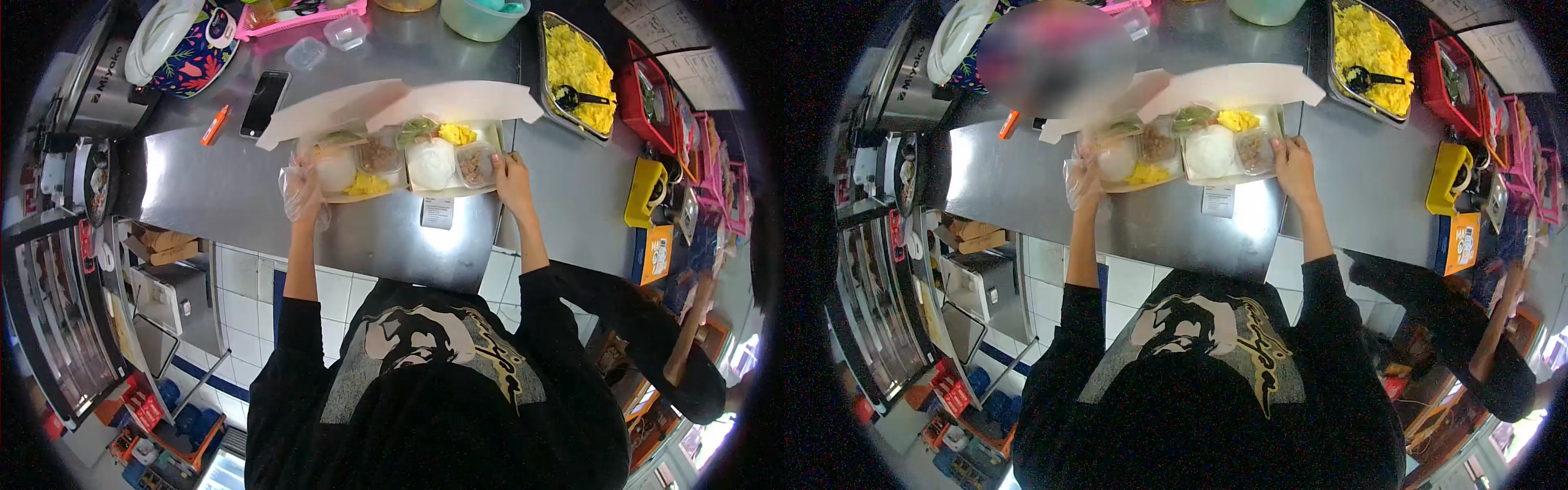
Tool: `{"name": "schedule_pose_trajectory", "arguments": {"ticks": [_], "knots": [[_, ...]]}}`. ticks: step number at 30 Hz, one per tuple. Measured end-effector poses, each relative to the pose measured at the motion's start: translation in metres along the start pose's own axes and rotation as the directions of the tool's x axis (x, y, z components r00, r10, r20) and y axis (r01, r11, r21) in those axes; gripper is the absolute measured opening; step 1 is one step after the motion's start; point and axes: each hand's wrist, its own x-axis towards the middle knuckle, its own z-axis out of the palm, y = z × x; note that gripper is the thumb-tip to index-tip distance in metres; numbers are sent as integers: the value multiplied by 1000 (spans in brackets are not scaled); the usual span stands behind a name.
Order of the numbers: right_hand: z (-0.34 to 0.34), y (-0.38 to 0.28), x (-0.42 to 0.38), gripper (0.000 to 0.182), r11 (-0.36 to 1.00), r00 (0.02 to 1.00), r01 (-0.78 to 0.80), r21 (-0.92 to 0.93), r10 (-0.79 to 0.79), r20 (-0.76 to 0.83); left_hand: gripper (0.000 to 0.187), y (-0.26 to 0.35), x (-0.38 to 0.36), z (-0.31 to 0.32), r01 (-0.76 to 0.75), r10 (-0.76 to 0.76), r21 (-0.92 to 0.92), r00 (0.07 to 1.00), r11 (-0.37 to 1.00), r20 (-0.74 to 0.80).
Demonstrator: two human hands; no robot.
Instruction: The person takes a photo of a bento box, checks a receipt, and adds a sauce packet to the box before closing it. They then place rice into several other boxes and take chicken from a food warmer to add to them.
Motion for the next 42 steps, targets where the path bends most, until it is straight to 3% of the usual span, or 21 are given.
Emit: {"name": "schedule_pose_trajectory", "arguments": {"ticks": [1,4,14,19,22,23,24,25,26,27,29,30,32,34,35,37,38,39,40,41,42], "knots": [[1,-2,-5,39,1000,1000,-21,-5,21,-23,43,7,0,-3,109,-113,35,981,993,155],[-2,1,-15,39,998,998,-47,32,49,-51,45,27,-2,-2,196,-210,91,959,976,192],[-99,121,-43,45,985,963,-147,-91,121,-242,45,91,-45,118,46,-58,42,937,998,345],[-170,218,-60,50,928,901,-372,-32,353,-252,39,131,-86,224,-400,389,2,893,917,228],[-195,297,-67,53,973,906,-228,-31,200,-373,43,162,-110,260,-640,630,52,765,767,133],[-199,318,-67,53,980,889,-193,-40,158,-430,43,176,-110,259,-508,482,-8,813,862,327],[-221,309,-66,51,918,897,-387,-85,353,-266,43,196,-108,252,-348,319,-39,800,937,509],[-237,307,-64,45,839,908,-416,-351,365,-203,43,217,-110,235,-232,270,-137,838,963,474],[-241,287,-67,41,822,893,-402,-404,255,-370,44,230,-115,217,-118,218,-243,871,963,441],[-249,268,-67,37,588,846,-523,-617,272,-458,46,218,-118,214,-175,261,-247,890,953,374],[-245,176,-64,30,830,631,-488,-271,121,-766,50,197,-126,190,-244,304,-255,925,936,227],[-223,130,-56,30,843,633,-469,-263,114,-766,50,188,-128,166,-254,307,-247,929,935,205],[-176,50,-36,29,995,629,-89,46,92,-772,52,163,-127,109,-73,221,-380,905,922,363],[-99,-39,-3,25,967,837,-188,-170,67,-543,49,94,-130,82,-297,379,-321,896,899,233],[-32,-51,18,27,991,905,55,121,2,-426,47,75,-132,54,-307,340,-155,895,939,288],[69,-147,44,44,942,988,80,327,-32,-151,44,19,-140,6,-412,357,136,882,901,308],[137,-173,60,48,934,937,262,241,-187,-294,42,-16,-144,-11,-492,419,253,860,833,291],[208,-195,77,68,933,899,332,139,-269,-345,40,-24,-149,-36,-165,180,-93,964,982,197],[222,-248,78,77,978,990,93,188,-71,-123,39,-30,-153,-60,178,-91,-446,973,877,210],[231,-295,77,87,972,984,-156,177,138,113,39,-44,-153,-79,84,-46,-482,995,872,90],[251,-322,85,87,972,986,-146,185,128,104,40,-61,-155,-97,-10,-6,-505,1000,863,-30]]}}
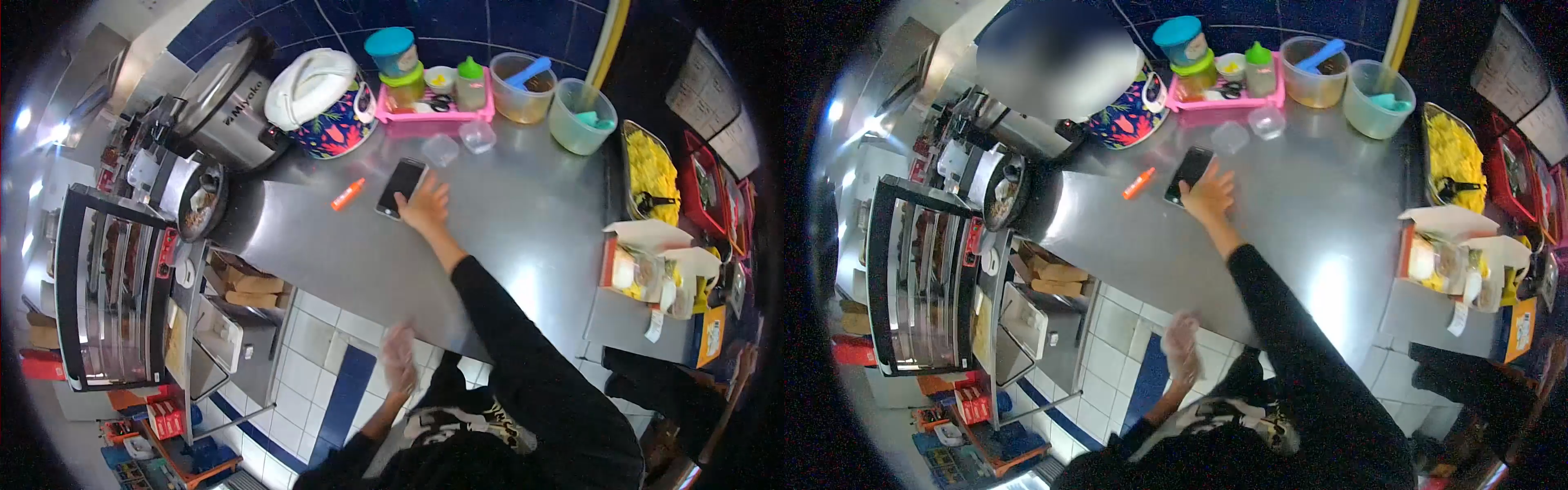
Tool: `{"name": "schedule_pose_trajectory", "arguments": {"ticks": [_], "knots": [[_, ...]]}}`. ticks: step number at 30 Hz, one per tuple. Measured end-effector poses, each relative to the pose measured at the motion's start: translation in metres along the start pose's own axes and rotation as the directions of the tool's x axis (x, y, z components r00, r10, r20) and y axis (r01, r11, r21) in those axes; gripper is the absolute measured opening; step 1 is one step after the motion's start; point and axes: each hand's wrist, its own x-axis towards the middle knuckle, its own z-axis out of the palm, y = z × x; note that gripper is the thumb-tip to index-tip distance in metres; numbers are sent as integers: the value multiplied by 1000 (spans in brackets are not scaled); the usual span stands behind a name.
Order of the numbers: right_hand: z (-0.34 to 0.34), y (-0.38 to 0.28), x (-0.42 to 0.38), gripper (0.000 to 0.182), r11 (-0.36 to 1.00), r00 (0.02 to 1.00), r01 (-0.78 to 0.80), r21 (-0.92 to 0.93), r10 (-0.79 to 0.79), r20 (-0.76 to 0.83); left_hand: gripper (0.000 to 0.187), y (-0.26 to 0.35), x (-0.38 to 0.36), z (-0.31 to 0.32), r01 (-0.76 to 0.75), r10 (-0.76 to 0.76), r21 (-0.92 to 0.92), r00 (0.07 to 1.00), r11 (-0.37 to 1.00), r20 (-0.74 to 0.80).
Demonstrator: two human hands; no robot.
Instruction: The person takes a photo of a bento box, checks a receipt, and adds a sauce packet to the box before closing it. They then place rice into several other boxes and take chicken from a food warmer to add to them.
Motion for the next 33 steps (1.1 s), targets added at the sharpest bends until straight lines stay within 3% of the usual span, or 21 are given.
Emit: {"name": "schedule_pose_trajectory", "arguments": {"ticks": [2,4,7,11,12,13,14,15,16,17,18,19,20,21,22,23,24,25,26,28,33], "knots": [[42,-32,14,96,970,998,-57,-235,57,-8,44,-35,-17,-48,134,-185,-224,956,965,-225],[72,-45,20,96,941,999,-34,-337,24,-32,43,-54,-39,-87,-1,-31,-104,952,995,-304],[89,-44,16,100,863,996,-78,-500,52,-66,45,-83,-98,-135,386,-252,195,836,902,-488],[36,-24,-39,113,875,952,93,-475,62,300,36,-161,-206,-158,672,-469,215,677,709,-568],[26,-1,-58,112,895,924,197,-400,-33,381,32,-164,-220,-159,776,-583,283,616,563,-530],[15,30,-80,111,902,885,292,-319,-128,448,29,-196,-232,-156,787,-630,139,573,601,-524],[6,80,-103,103,903,792,429,-5,-373,483,27,-233,-249,-153,783,-675,-13,527,622,-516],[-43,92,-144,98,943,664,269,197,-330,671,25,-240,-252,-143,764,-717,-162,479,625,-506],[-103,102,-186,90,967,460,-117,227,-150,875,27,-250,-247,-138,794,-697,143,592,591,-404],[-129,150,-222,84,901,341,-234,365,-275,899,28,-255,-234,-132,509,-640,740,755,439,-140],[-165,190,-260,83,894,258,-323,311,-233,938,29,-265,-224,-119,-6,-583,967,797,253,157],[-196,235,-298,84,843,258,-399,361,-274,926,31,-274,-217,-97,-385,-551,923,773,-14,314],[-228,277,-334,85,776,274,-471,419,-323,906,36,-279,-206,-92,-590,-144,776,767,223,625],[-265,313,-367,85,741,394,-478,472,-299,869,42,-281,-191,-81,-791,317,494,603,361,732],[-302,346,-406,82,727,515,-486,485,-210,831,42,-275,-180,-62,-734,-11,569,609,371,793],[-337,377,-446,79,711,614,-499,495,-113,781,42,-270,-173,-39,-775,-114,552,546,307,830],[-371,401,-483,77,616,700,-574,539,26,714,42,-264,-169,-14,-842,-151,491,468,226,871],[-400,427,-522,75,523,810,-547,654,132,572,42,-257,-170,5,-935,7,333,335,-121,942],[-425,451,-559,73,436,872,-490,755,243,425,43,-249,-168,42,-921,-219,365,331,136,918],[-476,495,-629,70,385,871,-388,838,451,196,43,-229,-190,108,-927,-325,308,230,214,917],[-555,595,-784,53,-21,687,280,960,702,-185,44,-183,-307,281,-898,-450,154,-54,413,891]]}}
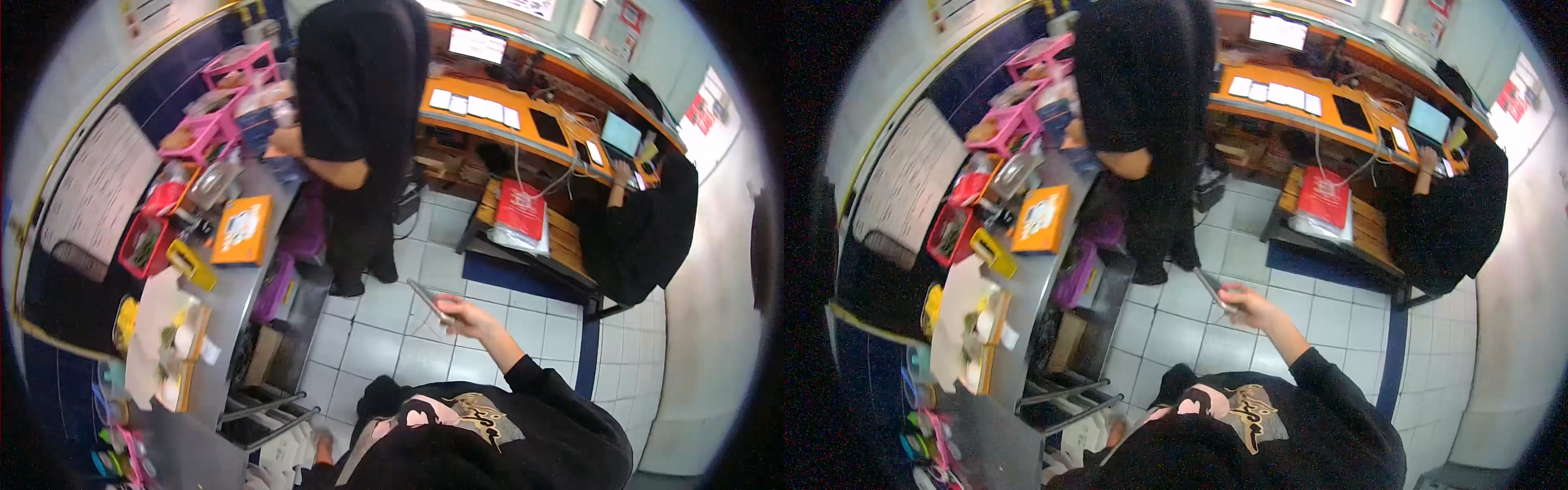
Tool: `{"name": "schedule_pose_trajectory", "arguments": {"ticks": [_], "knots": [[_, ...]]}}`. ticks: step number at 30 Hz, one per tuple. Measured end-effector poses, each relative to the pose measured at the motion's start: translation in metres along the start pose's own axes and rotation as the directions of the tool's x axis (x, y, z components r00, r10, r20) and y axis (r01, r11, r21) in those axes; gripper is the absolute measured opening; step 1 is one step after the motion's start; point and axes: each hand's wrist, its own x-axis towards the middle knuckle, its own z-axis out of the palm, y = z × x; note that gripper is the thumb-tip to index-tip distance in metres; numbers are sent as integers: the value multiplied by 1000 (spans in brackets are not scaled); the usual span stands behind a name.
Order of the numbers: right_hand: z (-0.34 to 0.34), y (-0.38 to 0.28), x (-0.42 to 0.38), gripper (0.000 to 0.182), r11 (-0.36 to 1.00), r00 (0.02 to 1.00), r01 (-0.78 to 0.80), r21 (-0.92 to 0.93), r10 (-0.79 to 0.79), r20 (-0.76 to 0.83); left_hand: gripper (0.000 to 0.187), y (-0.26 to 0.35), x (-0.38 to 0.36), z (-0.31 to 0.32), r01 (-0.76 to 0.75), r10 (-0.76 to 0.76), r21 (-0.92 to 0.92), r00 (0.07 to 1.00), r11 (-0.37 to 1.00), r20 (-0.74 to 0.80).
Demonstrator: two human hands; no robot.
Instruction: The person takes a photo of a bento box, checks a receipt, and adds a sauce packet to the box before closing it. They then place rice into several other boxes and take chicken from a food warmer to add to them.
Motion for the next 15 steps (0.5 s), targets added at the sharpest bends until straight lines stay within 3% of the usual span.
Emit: {"name": "schedule_pose_trajectory", "arguments": {"ticks": [1,2,3,4,7,9,11,13,14,15], "knots": [[-29,-24,7,52,994,996,64,91,-58,-68,44,35,33,-10,-54,57,-73,998,996,41],[-64,-45,19,50,989,981,127,73,-114,-154,37,85,70,-36,-256,229,244,964,935,134],[-94,-66,32,49,981,957,187,49,-171,-235,32,121,98,-42,-419,450,290,892,861,-48],[-113,-91,40,51,966,909,259,-3,-245,-339,27,153,126,-44,-552,641,360,739,752,-207],[-151,-189,58,60,876,679,456,-157,-457,-574,25,257,206,-58,-549,601,309,793,776,-102],[-190,-264,81,64,786,517,511,-348,-605,-606,26,311,263,-56,-582,634,312,767,751,-97],[-268,-343,130,66,435,133,414,-800,-898,-420,27,366,325,-51,-642,725,379,677,666,-128],[-350,-427,177,64,391,33,126,-912,-920,-390,27,429,378,-57,-704,846,476,489,526,-212],[-368,-470,192,55,463,8,-88,-882,-885,-465,28,470,405,-60,-516,479,-116,843,848,-247],[-383,-506,210,49,525,-26,-159,-836,-849,-528,28,502,424,-61,-499,459,-128,852,857,-252]]}}
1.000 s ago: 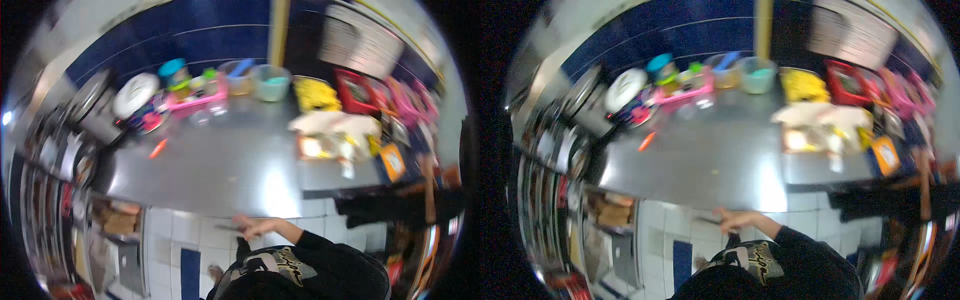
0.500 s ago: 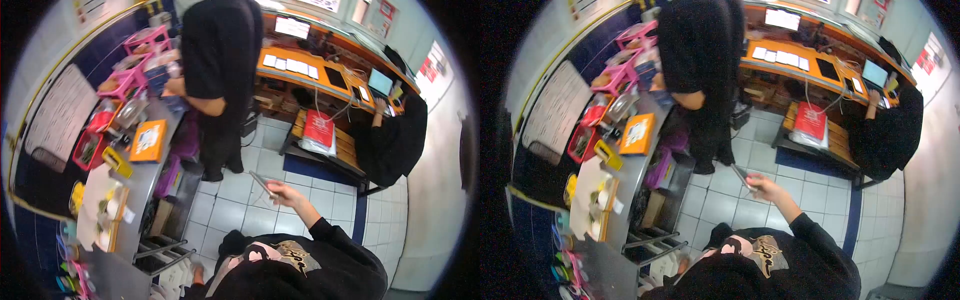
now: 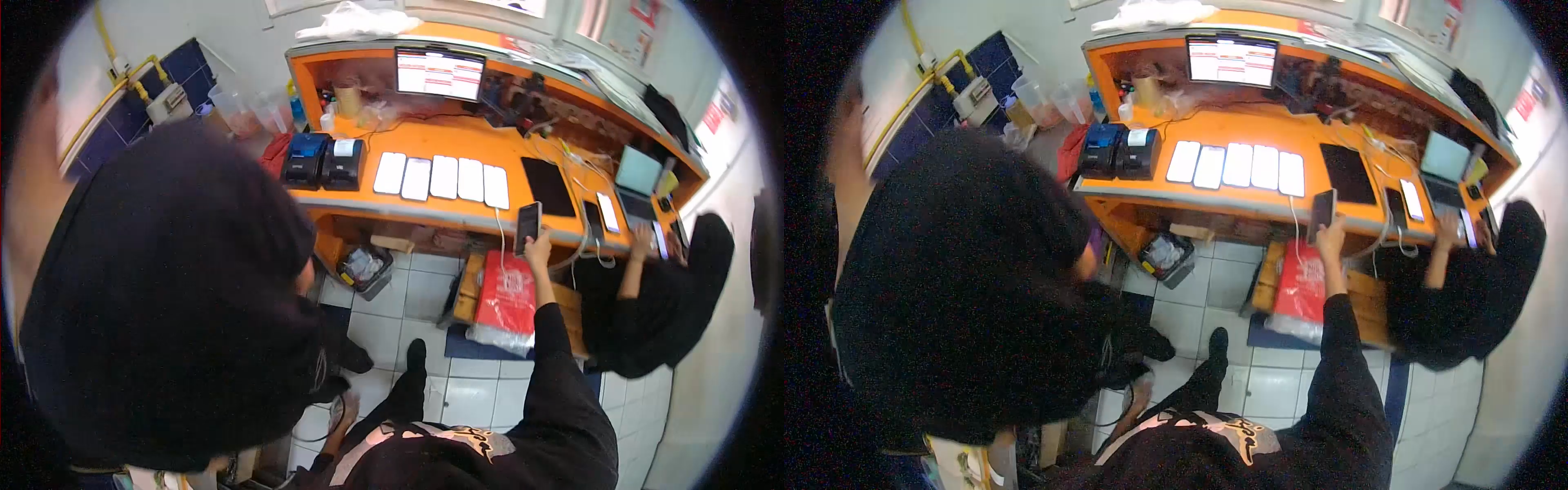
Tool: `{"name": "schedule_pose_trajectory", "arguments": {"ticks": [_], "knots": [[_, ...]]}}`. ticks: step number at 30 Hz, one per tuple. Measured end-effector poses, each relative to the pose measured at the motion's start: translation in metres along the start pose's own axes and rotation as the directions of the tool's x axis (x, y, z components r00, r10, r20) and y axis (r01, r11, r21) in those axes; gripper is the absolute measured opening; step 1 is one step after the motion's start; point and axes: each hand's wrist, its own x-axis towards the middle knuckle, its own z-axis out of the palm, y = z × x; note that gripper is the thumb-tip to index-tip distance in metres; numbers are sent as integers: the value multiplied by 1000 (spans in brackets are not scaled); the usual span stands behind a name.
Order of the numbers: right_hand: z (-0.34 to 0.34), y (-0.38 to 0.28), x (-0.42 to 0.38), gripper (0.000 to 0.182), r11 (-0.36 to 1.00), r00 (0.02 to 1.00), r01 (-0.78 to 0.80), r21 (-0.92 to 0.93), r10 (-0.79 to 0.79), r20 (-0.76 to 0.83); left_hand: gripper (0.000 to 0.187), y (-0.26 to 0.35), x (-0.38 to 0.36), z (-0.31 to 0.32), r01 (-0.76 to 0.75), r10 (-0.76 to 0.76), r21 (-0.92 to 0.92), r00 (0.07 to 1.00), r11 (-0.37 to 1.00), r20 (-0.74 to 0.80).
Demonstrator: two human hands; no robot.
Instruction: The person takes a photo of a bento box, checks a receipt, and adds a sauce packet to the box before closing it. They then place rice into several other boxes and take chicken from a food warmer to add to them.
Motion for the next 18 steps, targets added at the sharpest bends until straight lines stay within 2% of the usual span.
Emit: {"name": "schedule_pose_trajectory", "arguments": {"ticks": [1,2,4,5,6,7,8,10,11,12,13,14,15,16,17,18], "knots": [[26,8,38,50,999,999,44,22,-44,-14,29,21,23,0,-87,86,-315,996,945,-18],[53,19,74,51,995,996,84,47,-83,-29,30,49,47,-8,-174,163,-590,984,789,-72],[88,24,123,51,982,998,-33,184,23,55,27,148,94,-53,-23,61,-239,986,971,154],[84,1,129,50,1000,998,4,24,-5,58,26,217,119,-89,0,9,-34,965,999,264],[87,-9,142,52,968,993,64,-242,-38,111,26,251,137,-104,24,-15,-31,966,999,258],[88,-42,140,56,885,986,114,-452,-157,-59,25,278,154,-114,-44,61,-94,979,995,196],[96,-79,130,59,759,930,114,-641,-308,-200,23,297,176,-120,-117,137,-152,982,981,127],[134,-123,140,63,817,927,336,-469,-375,11,26,321,218,-126,-3,52,-396,992,918,112],[202,-114,156,64,865,862,501,-29,-495,109,27,328,241,-126,-121,113,-353,993,928,-43],[243,-142,140,62,729,740,624,281,-667,87,29,335,268,-127,-234,181,-286,963,929,-199],[283,-185,123,61,774,772,522,358,-607,187,36,350,298,-140,-274,234,-140,939,951,-253],[293,-240,103,64,779,683,395,487,-603,412,46,366,329,-157,-303,293,12,909,953,-295],[346,-269,91,70,830,706,421,366,-553,442,48,382,359,-170,-315,314,61,869,947,-383],[352,-312,77,78,899,693,257,354,-427,581,50,397,386,-182,-321,334,111,820,941,-464],[405,-329,67,84,882,736,207,423,-425,527,52,414,406,-200,-279,329,175,817,944,-474],[410,-354,57,83,866,740,178,468,-431,516,55,426,422,-213,-235,323,236,815,943,-482]]}}
